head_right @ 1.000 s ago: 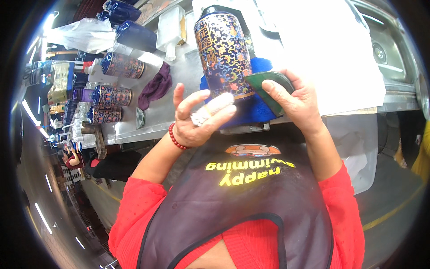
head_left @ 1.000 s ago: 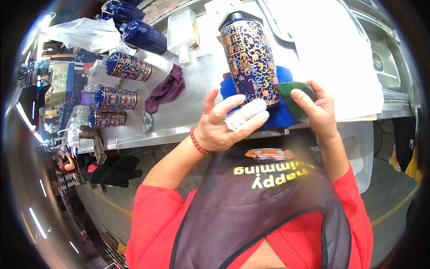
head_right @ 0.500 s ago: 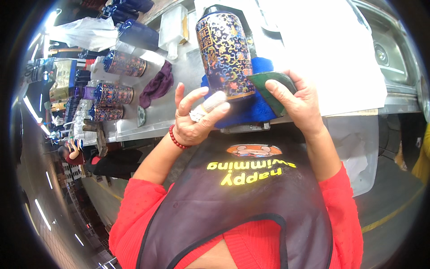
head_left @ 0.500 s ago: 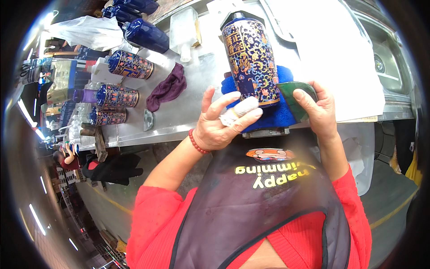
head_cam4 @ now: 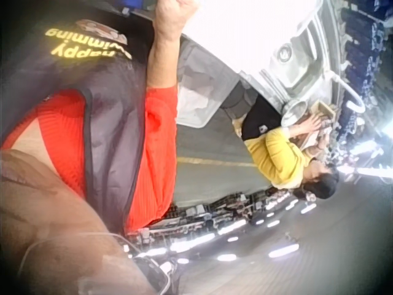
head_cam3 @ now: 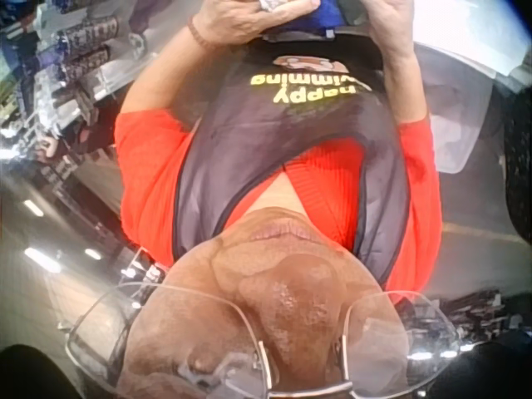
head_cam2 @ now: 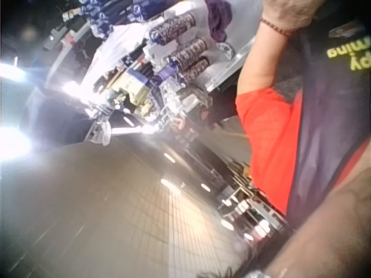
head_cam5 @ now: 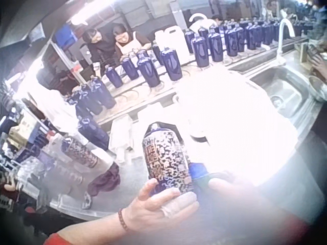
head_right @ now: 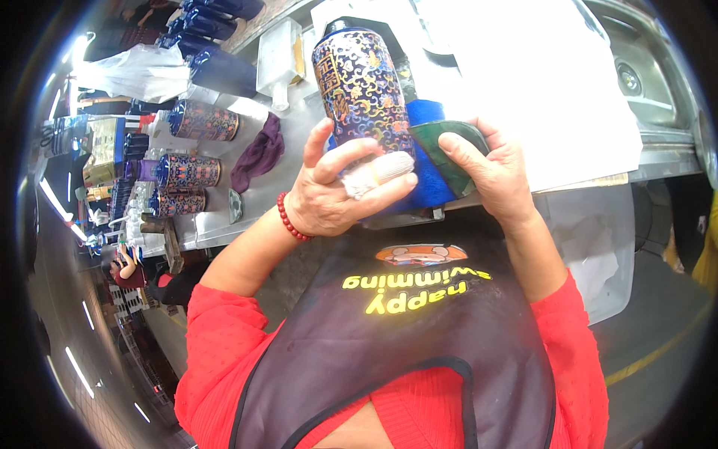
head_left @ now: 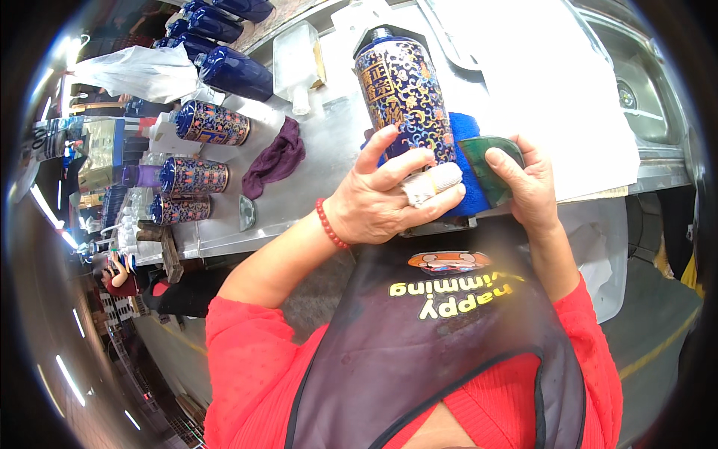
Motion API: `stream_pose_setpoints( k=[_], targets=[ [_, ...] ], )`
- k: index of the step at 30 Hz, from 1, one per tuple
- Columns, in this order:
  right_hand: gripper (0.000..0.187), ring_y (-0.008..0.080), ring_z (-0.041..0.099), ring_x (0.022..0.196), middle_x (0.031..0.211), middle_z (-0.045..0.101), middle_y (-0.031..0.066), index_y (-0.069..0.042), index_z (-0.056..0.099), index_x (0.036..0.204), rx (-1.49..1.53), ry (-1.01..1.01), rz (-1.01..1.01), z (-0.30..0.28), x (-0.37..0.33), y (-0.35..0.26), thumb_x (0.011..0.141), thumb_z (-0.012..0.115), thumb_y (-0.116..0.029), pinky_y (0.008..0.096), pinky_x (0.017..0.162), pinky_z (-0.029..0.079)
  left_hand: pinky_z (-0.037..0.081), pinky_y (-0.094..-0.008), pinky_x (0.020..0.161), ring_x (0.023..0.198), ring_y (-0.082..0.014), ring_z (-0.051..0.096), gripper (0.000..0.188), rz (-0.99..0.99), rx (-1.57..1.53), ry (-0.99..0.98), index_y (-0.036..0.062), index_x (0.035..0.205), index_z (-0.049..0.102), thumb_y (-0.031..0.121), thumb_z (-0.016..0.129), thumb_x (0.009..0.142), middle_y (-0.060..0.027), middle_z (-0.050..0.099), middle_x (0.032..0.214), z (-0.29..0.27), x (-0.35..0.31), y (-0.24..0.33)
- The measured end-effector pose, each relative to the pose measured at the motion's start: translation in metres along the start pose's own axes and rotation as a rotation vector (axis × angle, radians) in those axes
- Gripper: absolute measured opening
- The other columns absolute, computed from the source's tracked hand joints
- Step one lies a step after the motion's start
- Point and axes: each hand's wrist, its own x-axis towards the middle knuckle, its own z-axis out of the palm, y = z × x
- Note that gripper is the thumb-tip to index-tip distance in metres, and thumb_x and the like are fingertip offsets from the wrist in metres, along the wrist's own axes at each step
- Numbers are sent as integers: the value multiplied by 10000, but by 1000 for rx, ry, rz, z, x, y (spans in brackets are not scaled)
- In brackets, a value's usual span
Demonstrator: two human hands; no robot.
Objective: The person applies a decorative sticker to a blue ceramic bottle, smoothing it with a green tool and fingers to remove air bubbles. The person rotates the bottle to align and press the sticker around the curved surface.
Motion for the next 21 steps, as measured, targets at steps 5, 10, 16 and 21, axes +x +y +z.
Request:
stream_pose_setpoints(
  k=[5,10,16,21],
  targets=[
    [110,45,637,829,948,720,9,-28,691,1057,-2,-2,-15,-2,-1,-4,973,718,-94,209,742,534,241,-575,1225,1333,-307,530,387,-184,-48,29,244,1286,663,210,633,902,-8,684,1265,14,13,-2],
    [121,37,620,806,924,706,-5,-28,681,1047,-74,-49,-8,0,-2,-10,971,727,-111,196,715,515,205,-586,1222,1339,-408,540,662,-444,-368,330,149,1397,566,126,843,796,-167,646,1373,20,-10,12],
    [126,41,627,815,936,710,2,-24,681,1053,-143,-62,-38,2,-1,-7,970,727,-106,200,716,519,132,-577,1241,1379,-398,486,411,-512,-259,324,195,1290,685,212,767,888,-144,662,1366,21,-30,27],
    [124,50,641,823,945,720,15,-24,682,1063,-38,-35,-30,-1,-1,-4,969,724,-92,210,728,531,147,-560,1246,1363,-326,481,346,-412,-60,259,285,1187,761,156,742,866,-72,698,1315,19,-26,29]
  ],
)
